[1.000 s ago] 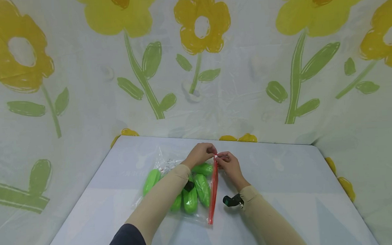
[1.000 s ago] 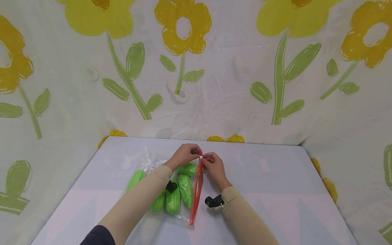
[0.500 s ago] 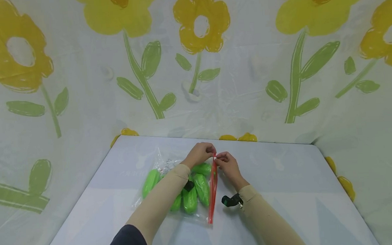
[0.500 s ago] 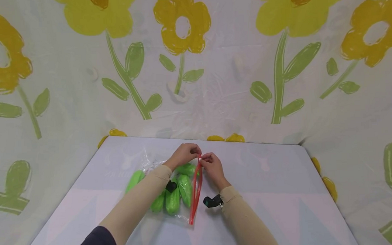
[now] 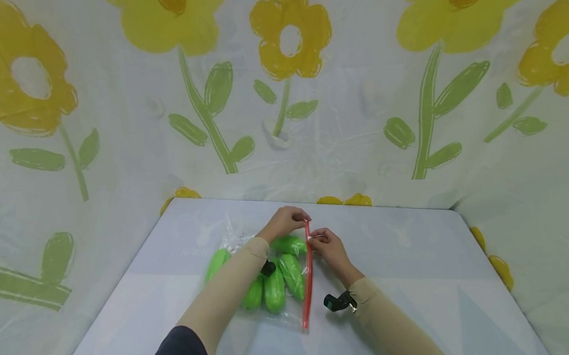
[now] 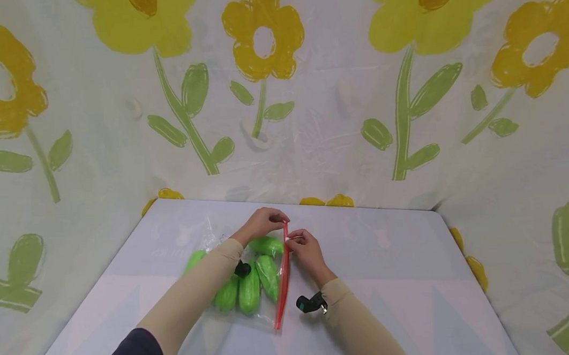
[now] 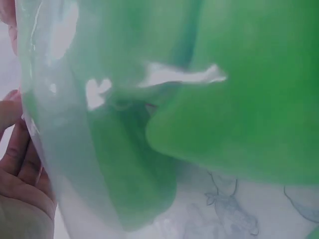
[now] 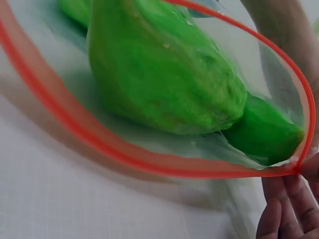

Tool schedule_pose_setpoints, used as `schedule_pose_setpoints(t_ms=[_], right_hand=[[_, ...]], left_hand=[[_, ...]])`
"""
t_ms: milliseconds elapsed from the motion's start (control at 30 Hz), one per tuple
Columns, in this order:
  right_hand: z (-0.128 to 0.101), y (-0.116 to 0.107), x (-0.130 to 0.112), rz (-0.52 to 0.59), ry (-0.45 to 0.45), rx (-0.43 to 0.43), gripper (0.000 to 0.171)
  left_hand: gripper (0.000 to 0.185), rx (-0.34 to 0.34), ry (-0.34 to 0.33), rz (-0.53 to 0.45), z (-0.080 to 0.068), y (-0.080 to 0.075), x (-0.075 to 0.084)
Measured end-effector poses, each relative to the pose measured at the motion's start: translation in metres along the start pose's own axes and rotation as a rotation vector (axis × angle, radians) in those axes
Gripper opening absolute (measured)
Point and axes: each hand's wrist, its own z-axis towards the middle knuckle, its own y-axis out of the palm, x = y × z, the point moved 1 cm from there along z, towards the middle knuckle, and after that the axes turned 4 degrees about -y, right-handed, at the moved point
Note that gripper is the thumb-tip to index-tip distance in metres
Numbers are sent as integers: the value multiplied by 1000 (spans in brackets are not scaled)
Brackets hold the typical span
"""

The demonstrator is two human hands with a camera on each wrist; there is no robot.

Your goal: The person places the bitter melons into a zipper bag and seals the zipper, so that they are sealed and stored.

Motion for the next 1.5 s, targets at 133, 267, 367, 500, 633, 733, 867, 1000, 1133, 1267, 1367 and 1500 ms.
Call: schedule_pose_setpoints(t_ms=[133,267,367,500,633,733,867,1000,1133,1267,1367,1500], right_hand=[[-1,2,0,8,5,0,24],[-1,3,-1,4,6,5,24],[0,4,-1,1,1,7,23],[0,4,0,8,2,4,22],[1,3,1,17,9,1,22],[0,2,0,18,9,-2,22],[1,3,0,10,-3,-2,22],[2,4,1,3,-23,6,21],[2,4,0,-17,-28,10,20],[-2,4,0,-53,-32,-3,20],[-8,4,-1,-81,-26,-12,20],[-17,3,1,-110,-17,-29,20]], left_hand=[[17,-26,-6,-26,-1,0,-5],[15,-36,-19,-39,-2,0,-4],[16,-34,-20,-37,-3,0,-4],[20,-36,-27,-38,-3,0,-4],[22,-36,-38,-47,-3,1,-4],[22,-29,-36,-49,-4,0,-4],[21,-14,-38,-49,-5,0,-2],[18,2,-39,-48,-5,-1,-2],[18,17,-25,-41,-4,-2,-2],[21,22,-34,-46,-5,-3,-1],[21,18,-54,-48,-6,-4,-1],[20,13,-72,-39,-6,-4,-1]])
